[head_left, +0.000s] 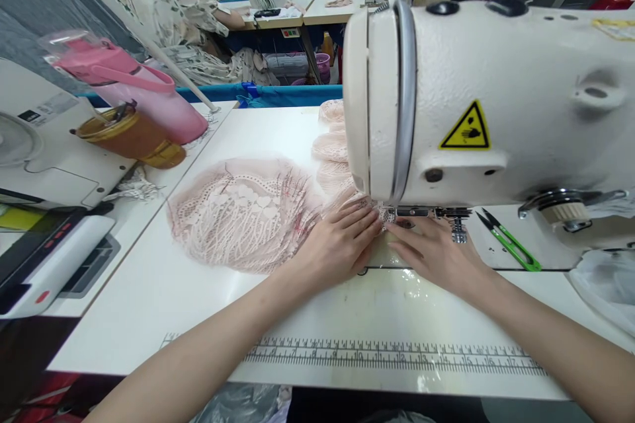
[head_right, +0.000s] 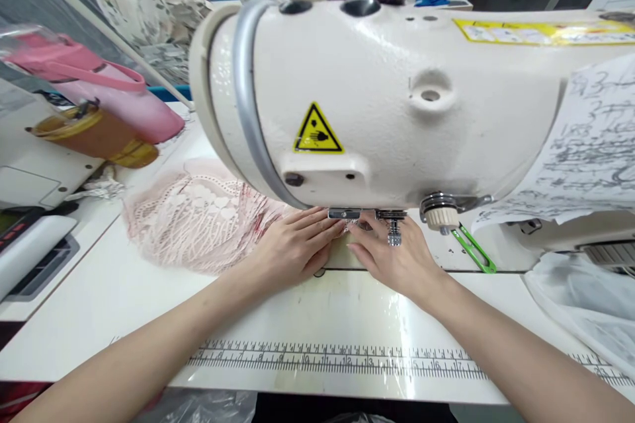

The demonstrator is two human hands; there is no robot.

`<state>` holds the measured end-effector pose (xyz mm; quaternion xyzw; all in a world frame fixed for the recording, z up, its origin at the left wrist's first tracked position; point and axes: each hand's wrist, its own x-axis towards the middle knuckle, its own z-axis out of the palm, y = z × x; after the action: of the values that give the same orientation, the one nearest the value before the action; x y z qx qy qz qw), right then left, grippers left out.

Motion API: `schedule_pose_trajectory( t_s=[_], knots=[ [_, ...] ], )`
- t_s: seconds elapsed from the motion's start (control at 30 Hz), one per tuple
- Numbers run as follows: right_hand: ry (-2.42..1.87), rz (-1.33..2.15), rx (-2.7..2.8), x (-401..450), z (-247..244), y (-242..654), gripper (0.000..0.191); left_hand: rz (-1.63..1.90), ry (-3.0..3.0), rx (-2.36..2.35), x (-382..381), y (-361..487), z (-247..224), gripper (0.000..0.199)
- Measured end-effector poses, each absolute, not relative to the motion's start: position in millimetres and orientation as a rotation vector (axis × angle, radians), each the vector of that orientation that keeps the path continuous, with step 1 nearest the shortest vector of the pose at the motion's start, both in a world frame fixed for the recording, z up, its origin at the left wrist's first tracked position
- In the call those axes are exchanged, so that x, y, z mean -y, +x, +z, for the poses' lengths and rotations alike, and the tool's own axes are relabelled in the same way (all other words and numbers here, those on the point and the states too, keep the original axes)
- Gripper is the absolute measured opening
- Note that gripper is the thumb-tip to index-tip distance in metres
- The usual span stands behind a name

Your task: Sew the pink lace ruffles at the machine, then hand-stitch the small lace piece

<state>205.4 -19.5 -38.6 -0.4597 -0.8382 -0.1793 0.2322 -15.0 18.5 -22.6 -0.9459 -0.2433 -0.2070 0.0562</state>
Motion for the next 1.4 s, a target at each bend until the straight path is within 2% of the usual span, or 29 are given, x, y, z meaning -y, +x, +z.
schedule_pose_trajectory(
  t_s=[0.27,0.93,1.17,1.4],
  knots=[
    [-1.307,-0.599,2.275,21,-38,203,0.027,-0.598,-2.821,0.775,-15,-13,-23,0.034],
    [-1.186,-0.611,2.378,19,-32,206,0.022,-0.572,-2.732,0.763,-7,-6,-20,0.035],
    [-1.236,-0.627,2.331,20,-32,205,0.028,-0.556,-2.726,0.817,-5,-2,-19,0.036],
    [-1.24,-0.493,2.403,16,-32,206,0.028,-0.56,-2.751,0.889,-8,0,-22,0.036]
  ],
)
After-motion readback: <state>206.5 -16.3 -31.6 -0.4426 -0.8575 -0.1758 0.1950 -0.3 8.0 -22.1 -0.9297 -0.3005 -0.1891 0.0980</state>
